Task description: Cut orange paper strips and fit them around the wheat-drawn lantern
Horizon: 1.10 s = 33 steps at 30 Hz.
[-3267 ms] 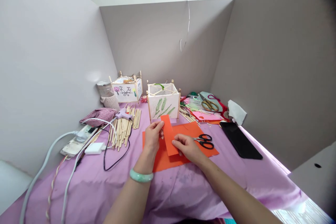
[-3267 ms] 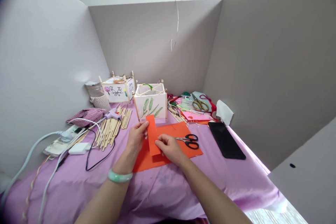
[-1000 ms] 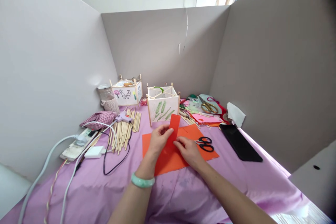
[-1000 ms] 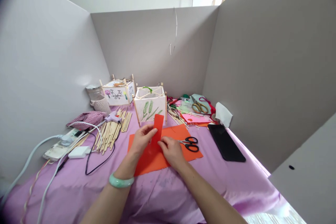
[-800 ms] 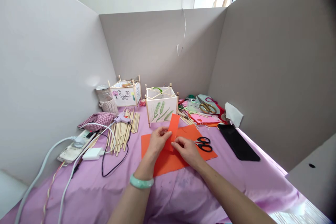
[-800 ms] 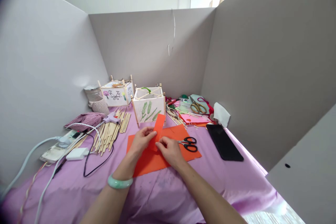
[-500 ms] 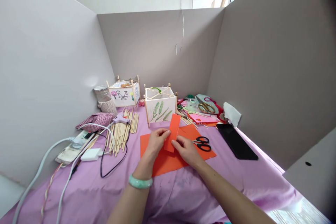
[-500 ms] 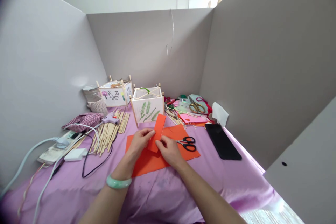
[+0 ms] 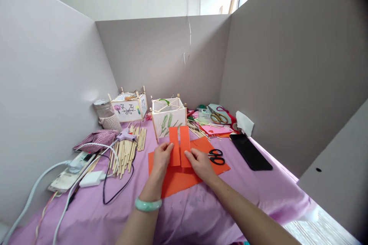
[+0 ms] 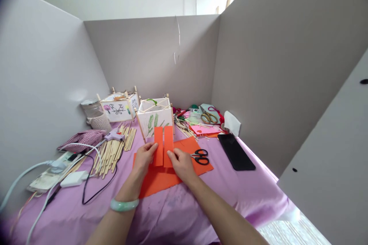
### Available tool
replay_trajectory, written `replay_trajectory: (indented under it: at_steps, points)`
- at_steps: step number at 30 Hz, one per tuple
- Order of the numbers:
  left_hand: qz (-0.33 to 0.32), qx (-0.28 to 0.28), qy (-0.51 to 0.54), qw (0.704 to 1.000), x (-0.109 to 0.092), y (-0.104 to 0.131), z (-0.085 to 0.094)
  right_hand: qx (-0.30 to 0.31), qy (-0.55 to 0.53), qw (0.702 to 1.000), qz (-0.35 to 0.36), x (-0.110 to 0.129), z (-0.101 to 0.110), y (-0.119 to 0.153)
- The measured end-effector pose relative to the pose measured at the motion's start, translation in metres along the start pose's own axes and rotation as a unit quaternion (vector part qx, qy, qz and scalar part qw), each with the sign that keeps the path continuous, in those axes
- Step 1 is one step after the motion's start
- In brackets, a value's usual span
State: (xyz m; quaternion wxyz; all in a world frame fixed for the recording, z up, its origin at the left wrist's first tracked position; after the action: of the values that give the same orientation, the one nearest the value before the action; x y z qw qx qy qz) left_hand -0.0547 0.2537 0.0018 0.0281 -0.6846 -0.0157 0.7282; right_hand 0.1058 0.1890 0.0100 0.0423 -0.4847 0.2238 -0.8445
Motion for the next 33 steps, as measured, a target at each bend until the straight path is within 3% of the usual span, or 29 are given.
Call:
replay_trajectory:
  at_steps: [3,6,8,10,11,13,15,19,22,25,28,31,33]
  points:
    - [-0.023,-0.046,-0.138,0.989,-0.002,-0.002,0.013,-0.017,0.012,1.000,0.010,0.000,0.004,0.000]
    - [-0.052,-0.110,-0.279,0.953,-0.014,0.004,0.022,-0.013,0.020,0.999,0.028,0.003,0.003,0.001]
    - [-0.094,-0.159,-0.297,0.937,-0.030,0.012,0.026,-0.009,0.024,0.999,0.029,0.004,0.002,0.002]
    - [-0.139,-0.146,-0.225,0.953,-0.041,0.016,0.021,0.000,0.027,0.999,0.028,0.004,0.000,0.002]
    - [-0.144,-0.106,-0.167,0.970,-0.041,0.015,0.013,0.006,0.028,0.999,0.029,0.004,-0.002,0.002]
    - [-0.110,0.002,-0.051,0.993,-0.035,0.012,-0.007,0.022,0.034,0.999,0.032,0.004,-0.006,0.002]
    - [-0.059,0.083,0.024,0.994,-0.025,0.012,-0.024,0.042,0.052,0.997,0.039,0.006,-0.011,0.003]
    - [-0.015,0.081,0.128,0.988,-0.015,0.010,-0.023,0.073,0.122,0.987,0.077,0.019,-0.020,0.009]
    - [0.036,0.071,0.166,0.983,-0.004,0.009,-0.020,0.057,0.148,0.983,0.094,0.029,-0.012,0.011]
    - [0.087,0.078,0.132,0.984,0.006,0.012,-0.023,-0.002,0.178,0.980,0.084,0.029,0.022,0.006]
    - [0.115,0.079,0.115,0.983,0.011,0.014,-0.025,-0.069,0.280,0.956,0.054,0.015,0.081,0.001]
    - [0.102,0.075,0.103,0.987,0.009,0.013,-0.024,-0.106,0.420,0.899,-0.061,-0.021,0.150,0.001]
    - [0.095,0.076,0.091,0.988,0.008,0.013,-0.024,-0.088,0.481,0.857,-0.164,-0.054,0.186,0.007]
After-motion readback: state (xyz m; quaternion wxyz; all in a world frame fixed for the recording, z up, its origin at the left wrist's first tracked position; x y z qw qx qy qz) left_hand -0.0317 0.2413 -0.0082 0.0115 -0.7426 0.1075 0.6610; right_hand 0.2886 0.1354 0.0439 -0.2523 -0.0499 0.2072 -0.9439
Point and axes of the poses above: each hand's wrist, its own y-axis away from the middle knuckle, its own z-axis out of the back of the hand, x = y × z, the point moved 10 cm from there along -y, towards the middle knuckle, and after that the axes turned 2 degrees about z, right-handed, at the moved point
